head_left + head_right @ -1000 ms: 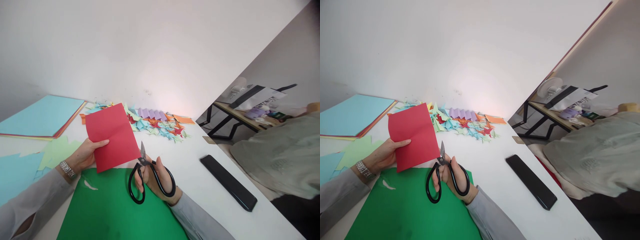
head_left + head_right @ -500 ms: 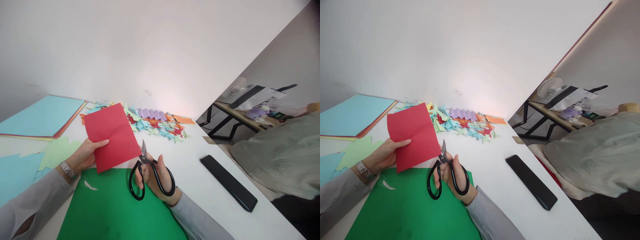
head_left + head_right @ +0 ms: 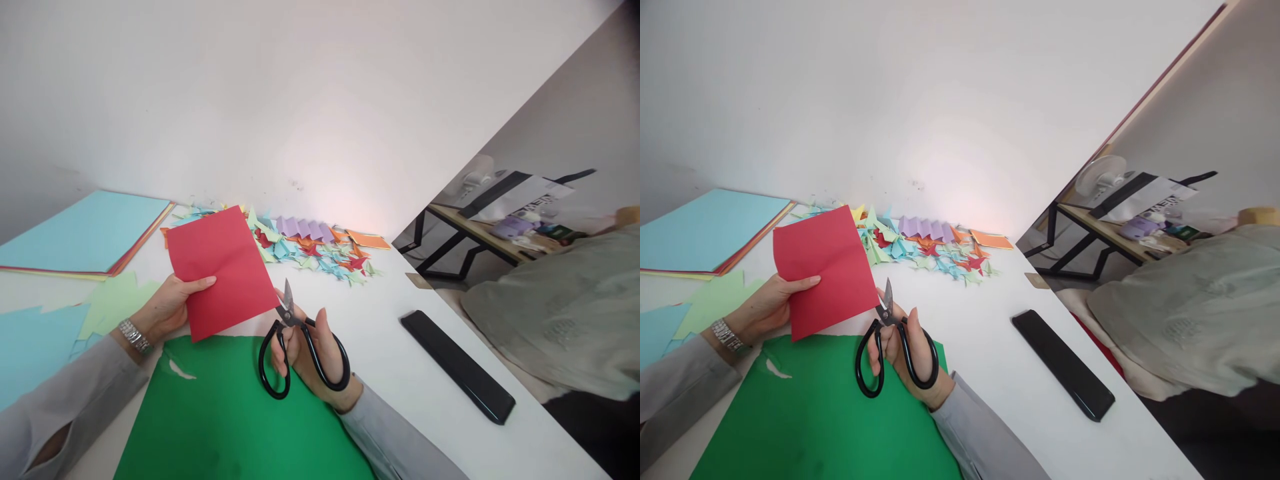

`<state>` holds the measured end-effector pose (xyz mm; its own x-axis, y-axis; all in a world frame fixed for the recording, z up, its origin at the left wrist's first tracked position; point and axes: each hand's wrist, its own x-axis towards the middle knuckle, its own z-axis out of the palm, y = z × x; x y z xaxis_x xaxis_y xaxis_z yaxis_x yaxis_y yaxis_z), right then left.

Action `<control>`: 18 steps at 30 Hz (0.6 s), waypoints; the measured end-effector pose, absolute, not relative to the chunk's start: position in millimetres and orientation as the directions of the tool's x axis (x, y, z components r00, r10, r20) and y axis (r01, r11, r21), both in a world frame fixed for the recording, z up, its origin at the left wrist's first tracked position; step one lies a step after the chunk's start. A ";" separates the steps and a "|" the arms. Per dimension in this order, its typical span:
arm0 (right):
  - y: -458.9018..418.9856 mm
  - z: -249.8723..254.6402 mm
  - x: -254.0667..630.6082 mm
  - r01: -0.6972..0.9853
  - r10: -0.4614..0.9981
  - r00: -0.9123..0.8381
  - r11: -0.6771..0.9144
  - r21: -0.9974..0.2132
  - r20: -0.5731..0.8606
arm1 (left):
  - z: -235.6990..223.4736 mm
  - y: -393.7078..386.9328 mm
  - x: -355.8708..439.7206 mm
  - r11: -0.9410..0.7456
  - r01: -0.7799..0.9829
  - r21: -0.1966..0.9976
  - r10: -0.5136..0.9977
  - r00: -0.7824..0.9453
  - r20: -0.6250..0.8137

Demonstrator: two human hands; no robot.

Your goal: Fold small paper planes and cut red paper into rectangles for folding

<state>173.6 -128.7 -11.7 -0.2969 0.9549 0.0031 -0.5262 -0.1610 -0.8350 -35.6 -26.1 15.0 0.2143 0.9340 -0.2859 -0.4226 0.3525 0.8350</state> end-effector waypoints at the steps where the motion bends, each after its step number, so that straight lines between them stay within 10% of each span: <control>1: -128.6 -11.9 174.0 -0.525 0.954 -0.300 -0.165 -0.835 0.000 | 14.7 -25.6 -36.4 0.349 -0.422 0.837 0.935 0.212 -0.284; 18: -126.2 -20.1 177.3 -0.468 0.920 -0.390 -0.158 -0.870 0.043 | 18.1 -31.8 -33.9 0.397 -0.393 0.830 0.909 0.292 -0.297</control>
<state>177.3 -126.2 -20.1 -0.3904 0.9196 0.0433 -0.4678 -0.1577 -0.8696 -33.9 -31.8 18.1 0.2921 0.9092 -0.2968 -0.3928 0.3970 0.8295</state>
